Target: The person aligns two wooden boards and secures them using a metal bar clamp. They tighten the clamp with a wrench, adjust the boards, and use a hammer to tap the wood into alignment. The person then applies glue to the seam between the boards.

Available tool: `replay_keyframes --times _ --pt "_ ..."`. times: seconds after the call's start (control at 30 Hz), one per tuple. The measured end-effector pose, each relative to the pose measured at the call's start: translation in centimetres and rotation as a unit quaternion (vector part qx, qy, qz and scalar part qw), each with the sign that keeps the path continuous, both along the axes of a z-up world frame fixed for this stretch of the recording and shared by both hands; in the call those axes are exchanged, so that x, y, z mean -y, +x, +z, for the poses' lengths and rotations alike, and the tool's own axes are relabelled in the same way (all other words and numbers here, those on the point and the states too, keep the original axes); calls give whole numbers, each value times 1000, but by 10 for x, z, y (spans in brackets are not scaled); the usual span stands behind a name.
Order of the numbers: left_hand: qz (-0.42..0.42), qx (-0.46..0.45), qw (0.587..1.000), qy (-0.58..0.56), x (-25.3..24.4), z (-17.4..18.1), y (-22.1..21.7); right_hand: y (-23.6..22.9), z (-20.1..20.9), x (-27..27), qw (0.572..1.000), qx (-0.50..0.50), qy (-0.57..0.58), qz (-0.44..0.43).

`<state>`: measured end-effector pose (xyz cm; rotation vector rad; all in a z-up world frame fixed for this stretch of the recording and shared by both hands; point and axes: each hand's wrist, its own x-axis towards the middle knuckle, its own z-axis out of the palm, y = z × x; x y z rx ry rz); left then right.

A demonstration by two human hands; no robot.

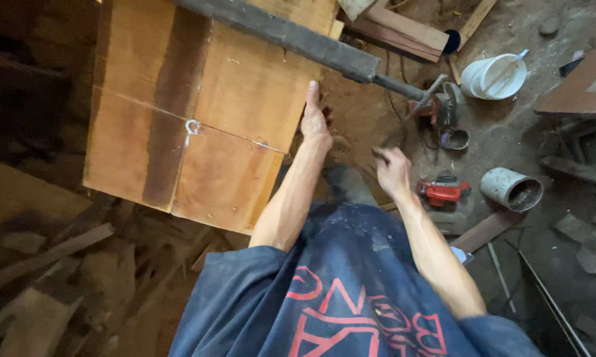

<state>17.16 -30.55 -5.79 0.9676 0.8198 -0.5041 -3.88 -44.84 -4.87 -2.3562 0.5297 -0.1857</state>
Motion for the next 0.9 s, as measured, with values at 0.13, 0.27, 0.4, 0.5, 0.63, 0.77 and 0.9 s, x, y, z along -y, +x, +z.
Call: replay_keyframes --times 0.13,0.27,0.4,0.5,0.63,0.77,0.9 --pt "-1 -1 999 -36 3 -2 10 64 -41 46 925 -62 345 -146" --pt "18 3 1000 4 3 -19 -3 76 -39 83 639 -110 684 -334" --pt "49 88 995 27 11 -19 3 107 -27 131 592 -27 757 -275" --pt "54 55 996 43 15 -10 2 124 -31 158 582 12 773 -252" --pt "46 49 998 13 13 2 4 132 -37 187 628 35 727 -275" --pt "55 74 996 5 11 8 5 138 -34 203 696 4 675 -243" --pt "30 98 992 68 9 11 -2 139 -19 199 752 -58 624 -207"
